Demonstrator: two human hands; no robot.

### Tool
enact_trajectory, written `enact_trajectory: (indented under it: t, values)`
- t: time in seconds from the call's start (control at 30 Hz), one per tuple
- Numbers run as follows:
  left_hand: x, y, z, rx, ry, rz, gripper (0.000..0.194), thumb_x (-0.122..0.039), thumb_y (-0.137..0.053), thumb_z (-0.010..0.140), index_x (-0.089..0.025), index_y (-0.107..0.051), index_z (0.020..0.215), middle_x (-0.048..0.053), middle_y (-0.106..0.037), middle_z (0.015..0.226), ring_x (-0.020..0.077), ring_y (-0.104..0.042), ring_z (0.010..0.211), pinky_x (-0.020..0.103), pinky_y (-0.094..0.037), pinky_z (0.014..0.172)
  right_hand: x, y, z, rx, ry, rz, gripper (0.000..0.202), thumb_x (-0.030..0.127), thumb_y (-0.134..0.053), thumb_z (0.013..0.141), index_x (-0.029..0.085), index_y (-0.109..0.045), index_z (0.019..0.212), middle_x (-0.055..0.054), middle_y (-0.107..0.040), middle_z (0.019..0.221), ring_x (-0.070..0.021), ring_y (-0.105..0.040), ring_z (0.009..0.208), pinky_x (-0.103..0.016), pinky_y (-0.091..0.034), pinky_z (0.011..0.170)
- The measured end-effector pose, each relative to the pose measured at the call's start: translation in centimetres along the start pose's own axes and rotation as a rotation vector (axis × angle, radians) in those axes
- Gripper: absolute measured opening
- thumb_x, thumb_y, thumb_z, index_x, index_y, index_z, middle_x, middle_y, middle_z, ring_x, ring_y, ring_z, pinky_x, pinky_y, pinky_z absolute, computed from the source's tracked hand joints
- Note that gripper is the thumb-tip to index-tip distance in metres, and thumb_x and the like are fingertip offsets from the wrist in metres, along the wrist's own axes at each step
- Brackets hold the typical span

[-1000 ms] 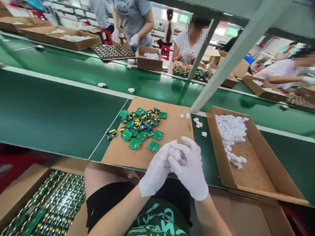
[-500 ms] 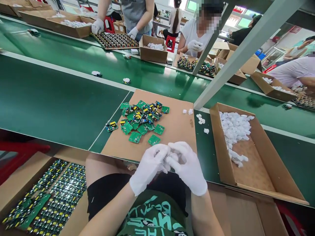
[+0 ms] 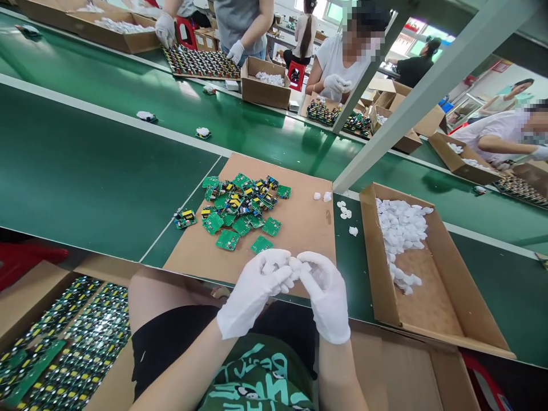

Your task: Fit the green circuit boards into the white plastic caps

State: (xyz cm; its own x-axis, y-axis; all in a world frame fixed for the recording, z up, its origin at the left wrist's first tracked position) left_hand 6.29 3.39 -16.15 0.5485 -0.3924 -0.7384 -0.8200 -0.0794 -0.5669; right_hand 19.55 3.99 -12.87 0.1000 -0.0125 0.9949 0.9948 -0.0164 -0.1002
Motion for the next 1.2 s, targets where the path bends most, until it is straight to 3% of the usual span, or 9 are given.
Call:
enact_trajectory:
  t: [0.2,0.3,0.4,0.5,0.73,0.87,1.0,1.13,1.2]
  values:
    - [-0.1,-0.4,0.3,-0.003,-0.038,0.051,0.043,-0.038,-0.087,0.071,-0.016,-0.062,0.099,0.000,-0.067,0.077,0.0092,-0.060,0.062,0.019,-0.048,0.056,-0.6,1.2,-0.2,-0.112,0.037,0.012,0.015,0.029,-0.073,0.088,0.022,-0.069,0.101,-0.004,-0.071,0.090,-0.0167,-0.067,0.078,-0.033,-0.059,0.077]
    - [-0.4,-1.1,0.1,0.007,-0.064,0.100,0.038,-0.031,-0.089,0.067,-0.016,-0.063,0.090,-0.004,-0.060,0.074,0.0078,-0.057,0.062,0.019,-0.049,0.058,-0.3,1.8,-0.4,-0.139,0.068,-0.133,0.023,0.025,-0.072,0.086,0.023,-0.068,0.109,-0.005,-0.070,0.098,-0.0179,-0.068,0.085,-0.033,-0.059,0.079]
    - [-0.3,-1.2,0.0,-0.006,-0.052,0.164,0.036,-0.032,-0.087,0.070,-0.016,-0.063,0.093,-0.007,-0.054,0.067,0.0068,-0.052,0.056,0.020,-0.048,0.053,1.2,0.6,-0.6,0.049,0.158,-0.370,0.036,0.018,-0.061,0.089,0.026,-0.065,0.124,-0.005,-0.064,0.105,-0.0167,-0.066,0.088,-0.031,-0.058,0.081]
    - [-0.2,-1.0,-0.1,0.009,-0.035,0.208,0.038,-0.033,-0.084,0.073,-0.016,-0.063,0.099,-0.007,-0.055,0.064,0.0079,-0.053,0.052,0.021,-0.048,0.050,1.9,-0.5,-0.9,0.239,0.181,-0.508,0.036,0.012,-0.055,0.086,0.026,-0.067,0.116,-0.005,-0.059,0.107,-0.0147,-0.063,0.085,-0.028,-0.057,0.077]
    - [0.6,-0.3,-0.3,0.059,0.032,0.230,0.040,-0.032,-0.084,0.072,-0.014,-0.061,0.100,-0.006,-0.060,0.064,0.0089,-0.056,0.046,0.022,-0.047,0.046,0.3,0.1,-0.7,0.277,-0.069,-0.306,0.019,0.011,-0.060,0.079,0.022,-0.060,0.094,0.000,-0.062,0.087,-0.0123,-0.058,0.071,-0.024,-0.051,0.065]
    - [1.0,0.2,-0.3,0.030,0.053,0.209,0.035,-0.033,-0.081,0.076,-0.014,-0.063,0.099,-0.004,-0.062,0.060,0.0096,-0.057,0.046,0.018,-0.042,0.043,0.4,1.8,0.0,0.132,-0.061,-0.252,0.012,0.021,-0.066,0.085,0.022,-0.060,0.095,-0.001,-0.065,0.088,-0.0148,-0.061,0.076,-0.025,-0.050,0.065]
    - [1.7,1.0,0.0,-0.016,0.113,0.132,0.032,-0.034,-0.082,0.076,-0.013,-0.066,0.094,0.002,-0.066,0.057,0.0081,-0.055,0.046,0.015,-0.036,0.043,0.6,5.2,1.3,-0.171,0.084,-0.464,0.015,0.032,-0.067,0.090,0.021,-0.061,0.098,-0.002,-0.065,0.090,-0.0149,-0.059,0.070,-0.030,-0.051,0.066]
    - [1.3,0.6,0.4,0.003,0.104,0.003,0.037,-0.043,-0.082,0.075,-0.013,-0.067,0.091,0.003,-0.067,0.069,0.0057,-0.053,0.054,0.014,-0.032,0.045,0.6,5.6,2.0,-0.268,0.279,-0.841,0.013,0.031,-0.075,0.081,0.022,-0.066,0.085,-0.007,-0.068,0.093,-0.0306,-0.061,0.106,-0.053,-0.045,0.099]
    - [1.2,0.0,0.4,0.034,0.110,-0.052,0.037,-0.043,-0.082,0.076,-0.013,-0.068,0.092,0.004,-0.068,0.078,0.0057,-0.054,0.058,0.014,-0.033,0.046,0.9,5.2,1.5,-0.299,0.339,-0.931,0.013,0.032,-0.074,0.082,0.021,-0.070,0.087,-0.013,-0.066,0.113,-0.0364,-0.053,0.123,-0.059,-0.038,0.106]
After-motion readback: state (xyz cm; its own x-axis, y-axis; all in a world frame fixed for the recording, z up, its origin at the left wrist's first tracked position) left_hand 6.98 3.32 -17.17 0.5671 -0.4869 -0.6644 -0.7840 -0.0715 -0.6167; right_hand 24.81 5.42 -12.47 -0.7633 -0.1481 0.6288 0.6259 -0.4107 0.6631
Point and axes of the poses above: each hand's wrist, its own z-axis towards the middle knuckle, its own y-axis out of the back of the hand, x = y × z, the point moved 9 cm from there along z, towards the middle knuckle
